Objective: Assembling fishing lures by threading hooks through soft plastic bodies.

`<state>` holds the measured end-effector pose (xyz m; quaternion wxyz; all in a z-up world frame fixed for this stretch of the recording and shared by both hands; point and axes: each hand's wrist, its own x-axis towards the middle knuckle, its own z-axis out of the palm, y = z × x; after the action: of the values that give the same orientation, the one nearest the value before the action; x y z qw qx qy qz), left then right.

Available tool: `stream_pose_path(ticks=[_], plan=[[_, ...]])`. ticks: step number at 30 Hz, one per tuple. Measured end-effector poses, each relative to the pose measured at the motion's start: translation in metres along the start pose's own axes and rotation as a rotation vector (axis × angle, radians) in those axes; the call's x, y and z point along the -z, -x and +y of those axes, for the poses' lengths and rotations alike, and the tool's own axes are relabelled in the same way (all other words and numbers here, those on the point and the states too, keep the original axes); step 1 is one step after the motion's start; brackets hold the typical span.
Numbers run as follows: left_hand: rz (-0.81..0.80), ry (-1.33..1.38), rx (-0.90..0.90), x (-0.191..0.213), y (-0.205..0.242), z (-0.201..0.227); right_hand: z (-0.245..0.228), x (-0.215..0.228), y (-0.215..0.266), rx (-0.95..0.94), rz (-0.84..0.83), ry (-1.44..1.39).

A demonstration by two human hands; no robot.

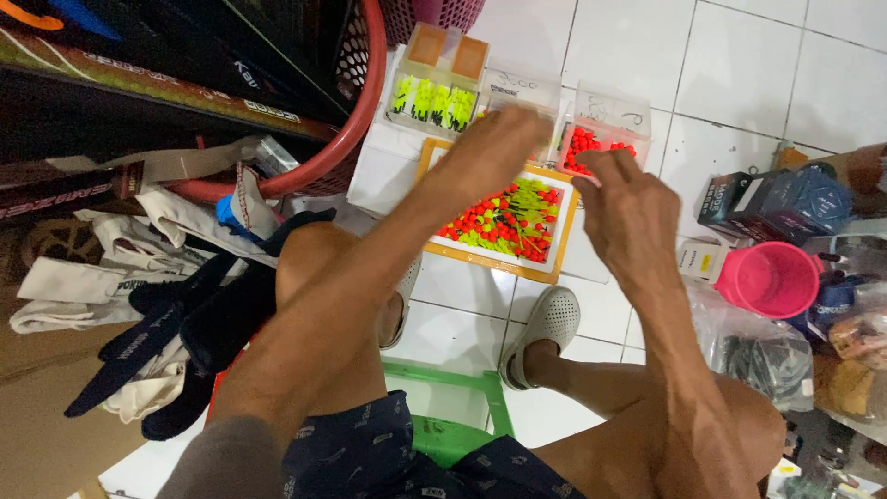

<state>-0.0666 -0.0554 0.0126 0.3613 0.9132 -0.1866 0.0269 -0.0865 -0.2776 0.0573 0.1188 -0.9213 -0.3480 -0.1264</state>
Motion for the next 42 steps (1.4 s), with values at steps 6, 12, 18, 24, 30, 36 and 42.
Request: stream_pose_path(ticks=[6, 12, 18, 24, 30, 36, 42], plan=[[0.204, 0.115, 0.237, 0.050, -0.011, -0.071, 0.003, 0.034, 0.000, -0.010, 0.051, 0.005], [0.250, -0.086, 0.430, 0.022, 0.000, -0.171, 0.008, 0.037, 0.002, -0.034, 0.012, 0.043], [0.146, -0.283, 0.499, 0.003, 0.001, -0.205, 0.005, 0.040, 0.001, -0.006, 0.019, 0.039], [0.045, -0.331, 0.576, -0.006, -0.001, -0.228, 0.007, 0.036, 0.002, -0.016, -0.045, 0.047], [0.049, -0.353, 0.562, -0.025, -0.004, -0.255, 0.005, 0.030, 0.001, -0.033, -0.074, 0.093], [0.053, -0.372, 0.597, -0.021, -0.020, -0.250, 0.004, 0.029, 0.001, -0.019, -0.104, 0.055], [-0.053, -0.391, 0.672, -0.044, -0.016, -0.277, 0.008, 0.027, 0.001, -0.011, -0.129, 0.037]])
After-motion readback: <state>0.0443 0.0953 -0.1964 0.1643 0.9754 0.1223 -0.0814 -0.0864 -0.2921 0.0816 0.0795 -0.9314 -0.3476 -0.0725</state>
